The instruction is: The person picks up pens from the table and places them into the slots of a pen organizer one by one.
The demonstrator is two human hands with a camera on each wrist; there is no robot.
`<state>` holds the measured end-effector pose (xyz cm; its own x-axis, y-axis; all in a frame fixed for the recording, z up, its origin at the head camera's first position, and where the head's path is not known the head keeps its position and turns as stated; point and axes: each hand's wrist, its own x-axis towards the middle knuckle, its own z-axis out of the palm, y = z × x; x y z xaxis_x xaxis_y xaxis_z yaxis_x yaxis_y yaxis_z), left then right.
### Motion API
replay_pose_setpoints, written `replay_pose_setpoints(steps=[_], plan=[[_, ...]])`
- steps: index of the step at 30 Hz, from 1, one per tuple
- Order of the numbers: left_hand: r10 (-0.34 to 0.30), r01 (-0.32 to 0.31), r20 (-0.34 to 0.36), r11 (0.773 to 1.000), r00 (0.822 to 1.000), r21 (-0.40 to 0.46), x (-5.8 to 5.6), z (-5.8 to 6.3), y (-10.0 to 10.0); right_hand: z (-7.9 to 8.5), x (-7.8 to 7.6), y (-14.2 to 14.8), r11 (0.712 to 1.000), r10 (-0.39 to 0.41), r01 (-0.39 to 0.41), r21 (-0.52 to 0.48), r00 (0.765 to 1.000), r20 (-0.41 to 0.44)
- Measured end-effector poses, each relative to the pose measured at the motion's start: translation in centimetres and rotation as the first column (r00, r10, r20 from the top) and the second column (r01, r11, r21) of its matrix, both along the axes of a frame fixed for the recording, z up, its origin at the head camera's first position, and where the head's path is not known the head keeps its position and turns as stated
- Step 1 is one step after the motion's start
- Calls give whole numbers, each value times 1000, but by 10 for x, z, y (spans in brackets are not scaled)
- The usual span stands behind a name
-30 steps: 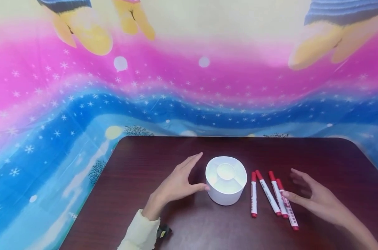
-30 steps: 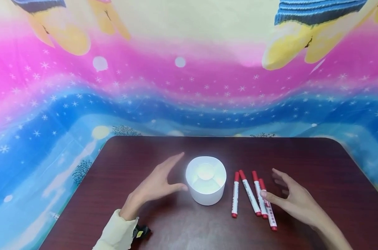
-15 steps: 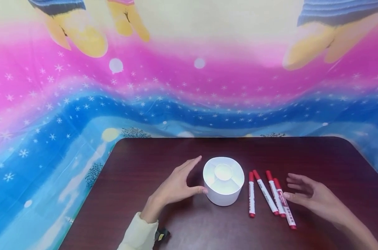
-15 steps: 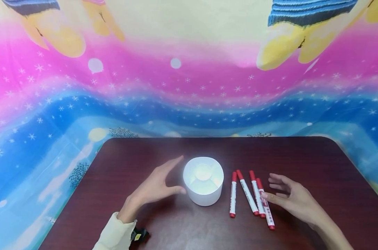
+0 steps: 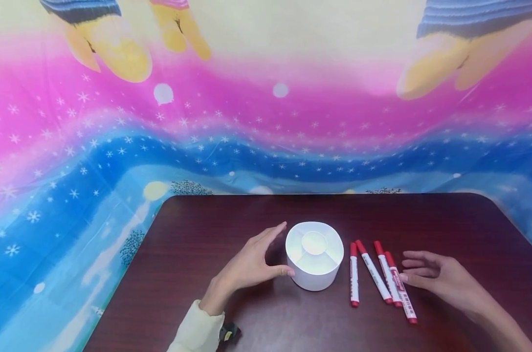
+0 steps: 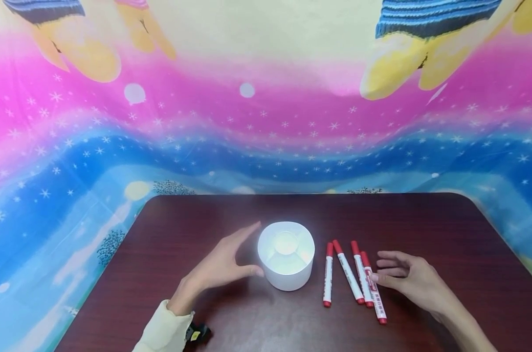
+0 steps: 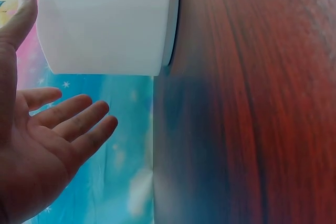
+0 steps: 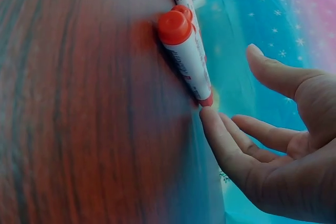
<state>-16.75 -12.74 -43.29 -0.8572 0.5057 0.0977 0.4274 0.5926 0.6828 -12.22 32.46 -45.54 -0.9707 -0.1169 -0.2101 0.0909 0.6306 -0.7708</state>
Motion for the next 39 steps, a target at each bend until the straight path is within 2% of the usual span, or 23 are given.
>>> replay_pose_setpoints(steps=[10, 18, 29, 39], plan=[[-15, 15, 16, 1000, 1000, 8, 0, -4, 3, -2, -10, -3, 997, 4, 8, -76, 987, 160], [-14, 15, 47, 1000, 999, -6, 1, -8, 7, -8, -13, -8, 997, -18, 31, -75, 983, 180], [-32, 31, 33, 999, 999, 34, 2, -8, 11, -9, -16, -13, 997, 3, 9, -80, 990, 143], [-35, 34, 32, 999, 999, 39, 3, -7, 13, 3, -15, -3, 989, 58, -36, -140, 986, 154]])
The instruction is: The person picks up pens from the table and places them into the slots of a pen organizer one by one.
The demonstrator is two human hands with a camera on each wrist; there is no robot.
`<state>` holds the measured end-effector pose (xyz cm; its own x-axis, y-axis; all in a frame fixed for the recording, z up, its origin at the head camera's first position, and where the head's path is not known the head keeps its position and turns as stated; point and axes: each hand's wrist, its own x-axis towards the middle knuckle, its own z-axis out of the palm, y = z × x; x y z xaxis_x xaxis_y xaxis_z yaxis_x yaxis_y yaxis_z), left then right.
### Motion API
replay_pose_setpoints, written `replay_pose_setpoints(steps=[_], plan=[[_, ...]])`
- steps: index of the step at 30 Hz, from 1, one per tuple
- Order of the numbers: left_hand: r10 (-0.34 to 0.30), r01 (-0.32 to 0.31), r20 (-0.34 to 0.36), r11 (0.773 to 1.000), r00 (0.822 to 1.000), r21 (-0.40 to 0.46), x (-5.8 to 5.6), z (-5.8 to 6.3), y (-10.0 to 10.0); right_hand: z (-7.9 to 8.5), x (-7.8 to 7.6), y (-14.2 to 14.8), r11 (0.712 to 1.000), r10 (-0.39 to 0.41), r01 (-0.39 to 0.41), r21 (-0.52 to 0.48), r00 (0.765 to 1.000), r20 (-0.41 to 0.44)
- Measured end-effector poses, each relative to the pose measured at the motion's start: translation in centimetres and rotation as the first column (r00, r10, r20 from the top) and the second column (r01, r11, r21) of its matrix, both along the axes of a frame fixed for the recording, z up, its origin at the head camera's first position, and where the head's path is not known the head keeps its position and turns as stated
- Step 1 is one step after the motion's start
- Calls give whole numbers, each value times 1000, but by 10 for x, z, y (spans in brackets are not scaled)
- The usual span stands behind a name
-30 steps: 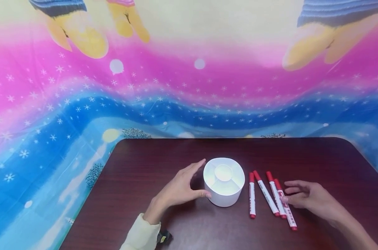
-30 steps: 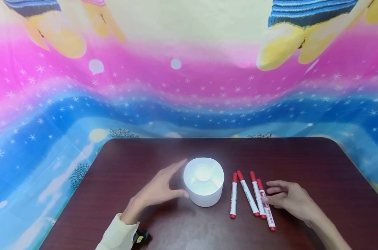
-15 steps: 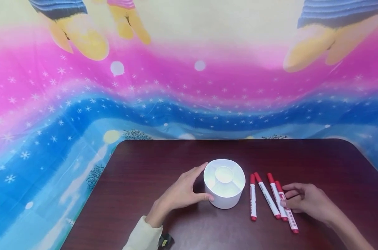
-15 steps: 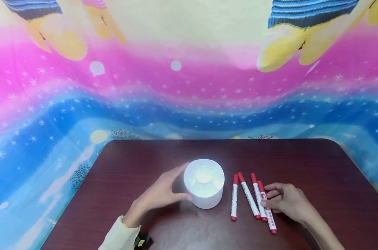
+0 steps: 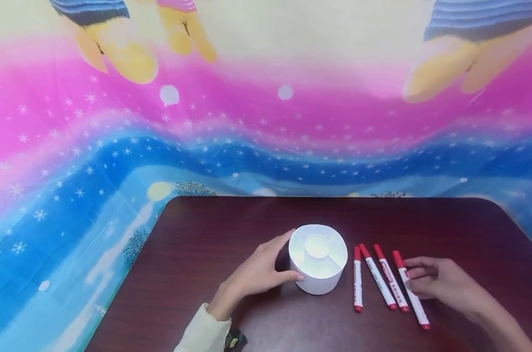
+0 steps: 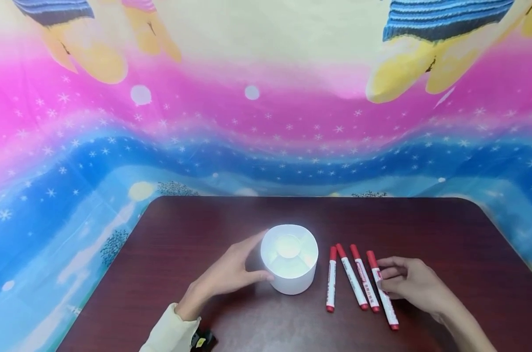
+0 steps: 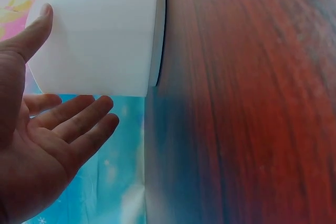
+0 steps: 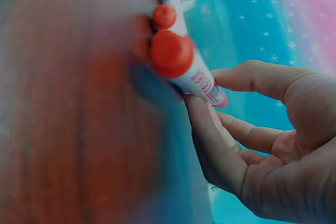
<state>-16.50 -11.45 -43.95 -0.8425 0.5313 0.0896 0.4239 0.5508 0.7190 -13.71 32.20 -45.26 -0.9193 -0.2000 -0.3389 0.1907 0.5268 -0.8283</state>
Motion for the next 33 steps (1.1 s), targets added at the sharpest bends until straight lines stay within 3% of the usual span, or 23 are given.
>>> replay_pose_setpoints(steps=[5, 16, 24, 33], plan=[[7, -7, 7, 1000, 1000, -12, 0, -1, 1, 9, 1, -3, 1000, 0, 0, 10, 1000, -24], [15, -15, 5, 1000, 1000, -21, 0, -1, 1, 41, -5, -27, 996, 42, -57, -67, 978, -206], [13, -13, 11, 1000, 1000, -18, 0, -1, 3, 60, -12, -51, 986, 37, -73, -152, 972, -230], [11, -11, 15, 1000, 1000, 2, 0, -2, 2, 83, -21, -71, 977, 37, -101, -190, 949, -314]])
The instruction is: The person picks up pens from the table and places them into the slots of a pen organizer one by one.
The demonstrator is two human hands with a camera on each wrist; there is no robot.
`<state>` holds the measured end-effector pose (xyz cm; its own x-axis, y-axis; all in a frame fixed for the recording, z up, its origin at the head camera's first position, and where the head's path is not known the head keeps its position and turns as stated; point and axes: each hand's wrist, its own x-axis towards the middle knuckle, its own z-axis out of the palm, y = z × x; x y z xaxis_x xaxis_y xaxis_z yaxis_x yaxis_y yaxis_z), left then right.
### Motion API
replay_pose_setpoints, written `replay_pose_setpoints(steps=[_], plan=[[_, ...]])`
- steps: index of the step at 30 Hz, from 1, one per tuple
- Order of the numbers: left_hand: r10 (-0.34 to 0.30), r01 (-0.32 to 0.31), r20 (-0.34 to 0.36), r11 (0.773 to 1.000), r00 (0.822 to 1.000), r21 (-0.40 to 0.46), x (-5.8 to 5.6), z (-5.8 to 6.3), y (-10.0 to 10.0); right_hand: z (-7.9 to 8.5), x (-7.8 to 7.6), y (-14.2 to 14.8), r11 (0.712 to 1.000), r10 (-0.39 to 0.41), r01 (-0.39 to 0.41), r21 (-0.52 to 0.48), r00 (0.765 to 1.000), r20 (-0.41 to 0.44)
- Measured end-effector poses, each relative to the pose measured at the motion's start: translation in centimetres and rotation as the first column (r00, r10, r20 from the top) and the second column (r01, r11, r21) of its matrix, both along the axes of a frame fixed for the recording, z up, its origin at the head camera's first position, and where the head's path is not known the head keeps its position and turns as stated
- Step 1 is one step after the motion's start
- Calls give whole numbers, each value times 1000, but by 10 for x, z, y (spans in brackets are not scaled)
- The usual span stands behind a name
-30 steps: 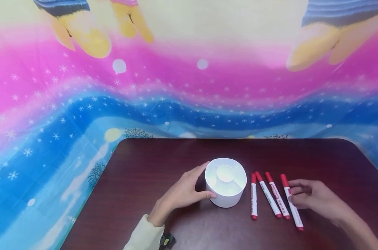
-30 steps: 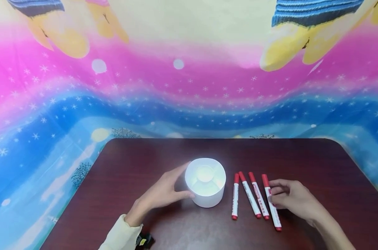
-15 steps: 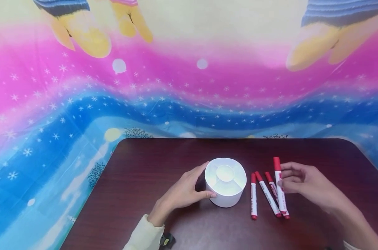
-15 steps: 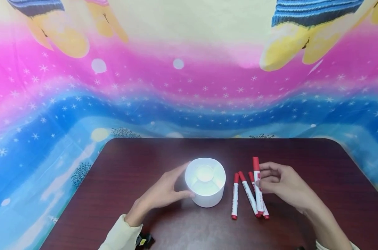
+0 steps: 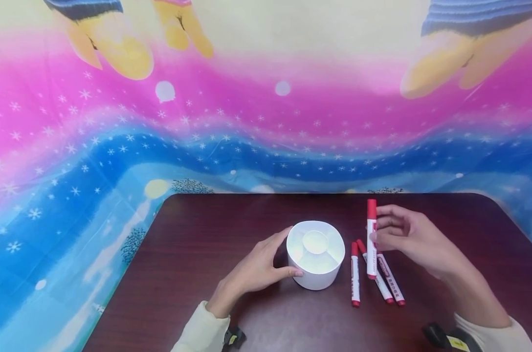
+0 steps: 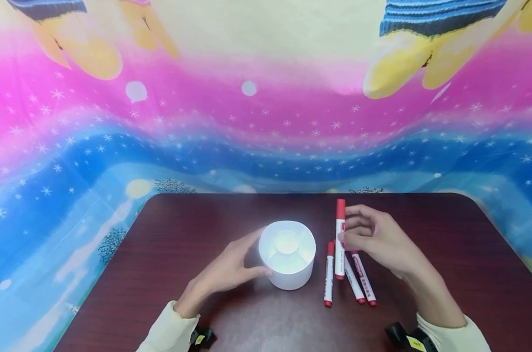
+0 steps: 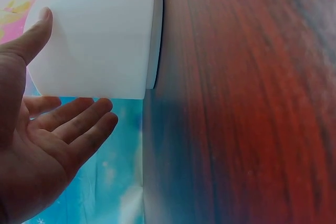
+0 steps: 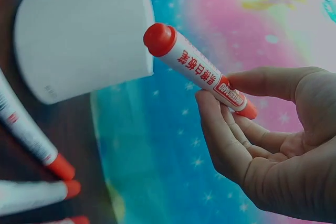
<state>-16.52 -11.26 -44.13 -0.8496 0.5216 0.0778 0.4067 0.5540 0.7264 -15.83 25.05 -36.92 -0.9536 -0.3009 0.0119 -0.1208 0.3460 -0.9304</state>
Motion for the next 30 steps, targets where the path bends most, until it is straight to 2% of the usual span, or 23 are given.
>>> replay_pose_setpoints(steps=[7, 14, 23, 30], plan=[[-10, 10, -3, 1000, 1000, 15, 0, -1, 1, 13, -2, -18, 997, -22, 22, -71, 1000, 2], [-5, 6, -8, 1000, 1000, 20, 0, -2, 1, 9, -3, -25, 996, -52, 53, -69, 999, 14], [-8, 8, -15, 1000, 1000, 23, 0, -3, 0, 6, -2, -25, 982, -108, 104, -161, 994, -17], [-10, 10, -27, 1000, 1000, 24, 0, -3, 1, 3, -4, -30, 959, -114, 103, -263, 993, -26]])
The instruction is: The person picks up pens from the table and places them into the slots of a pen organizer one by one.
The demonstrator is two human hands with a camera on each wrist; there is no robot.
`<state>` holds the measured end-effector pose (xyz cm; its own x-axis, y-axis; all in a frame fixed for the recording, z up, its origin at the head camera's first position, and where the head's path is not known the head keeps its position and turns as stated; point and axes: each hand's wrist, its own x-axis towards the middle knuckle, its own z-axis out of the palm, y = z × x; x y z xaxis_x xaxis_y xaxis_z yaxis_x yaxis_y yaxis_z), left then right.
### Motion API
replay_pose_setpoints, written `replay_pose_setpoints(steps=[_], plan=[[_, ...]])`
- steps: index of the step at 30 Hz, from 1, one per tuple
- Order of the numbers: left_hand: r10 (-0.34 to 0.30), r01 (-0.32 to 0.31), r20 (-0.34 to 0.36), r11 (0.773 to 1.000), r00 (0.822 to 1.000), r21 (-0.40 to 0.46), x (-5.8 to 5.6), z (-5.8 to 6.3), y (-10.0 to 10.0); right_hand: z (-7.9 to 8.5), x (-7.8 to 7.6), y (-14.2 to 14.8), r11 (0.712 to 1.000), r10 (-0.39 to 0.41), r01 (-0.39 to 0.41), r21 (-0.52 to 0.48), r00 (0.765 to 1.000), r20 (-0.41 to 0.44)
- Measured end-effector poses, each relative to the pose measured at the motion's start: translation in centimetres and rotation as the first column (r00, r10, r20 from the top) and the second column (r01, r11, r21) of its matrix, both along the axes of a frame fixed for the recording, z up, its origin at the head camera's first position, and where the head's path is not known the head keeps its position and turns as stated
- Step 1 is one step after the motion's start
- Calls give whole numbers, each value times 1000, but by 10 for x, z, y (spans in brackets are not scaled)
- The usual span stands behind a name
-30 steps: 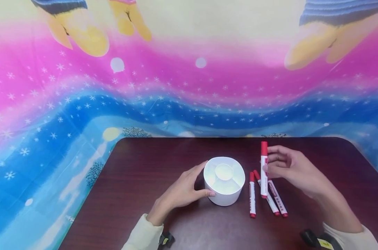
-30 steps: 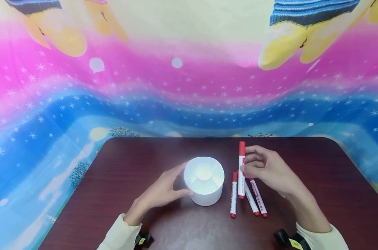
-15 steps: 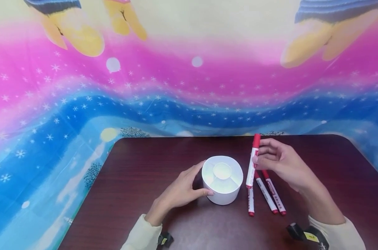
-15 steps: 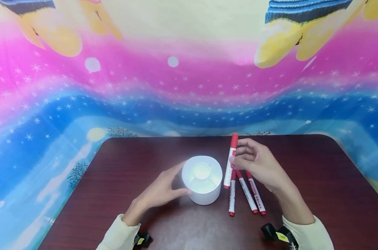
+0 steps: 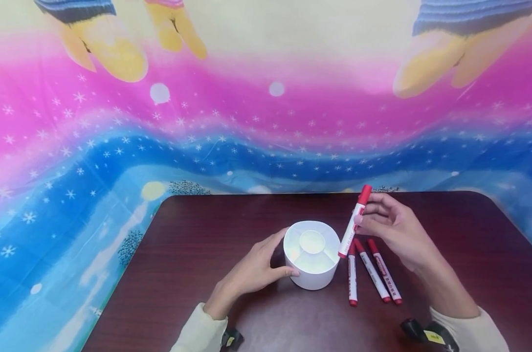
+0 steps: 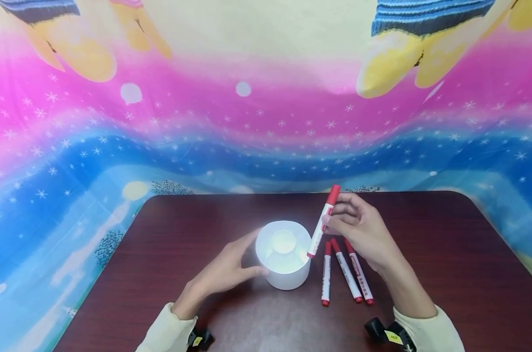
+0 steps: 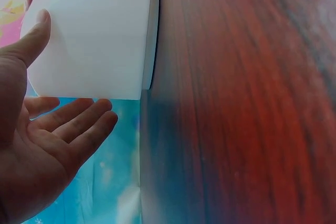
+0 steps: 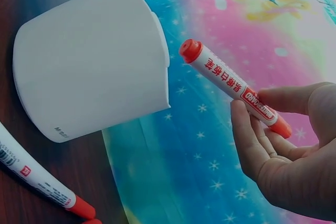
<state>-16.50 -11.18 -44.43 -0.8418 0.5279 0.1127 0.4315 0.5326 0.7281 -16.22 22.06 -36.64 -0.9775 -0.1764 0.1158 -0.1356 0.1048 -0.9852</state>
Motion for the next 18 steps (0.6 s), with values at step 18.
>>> replay_pose_setpoints(steps=[18], plan=[[5, -5, 3, 1000, 1000, 7, 0, 0, 0, -8, -2, -11, 1000, -11, 10, -9, 1000, -17]])
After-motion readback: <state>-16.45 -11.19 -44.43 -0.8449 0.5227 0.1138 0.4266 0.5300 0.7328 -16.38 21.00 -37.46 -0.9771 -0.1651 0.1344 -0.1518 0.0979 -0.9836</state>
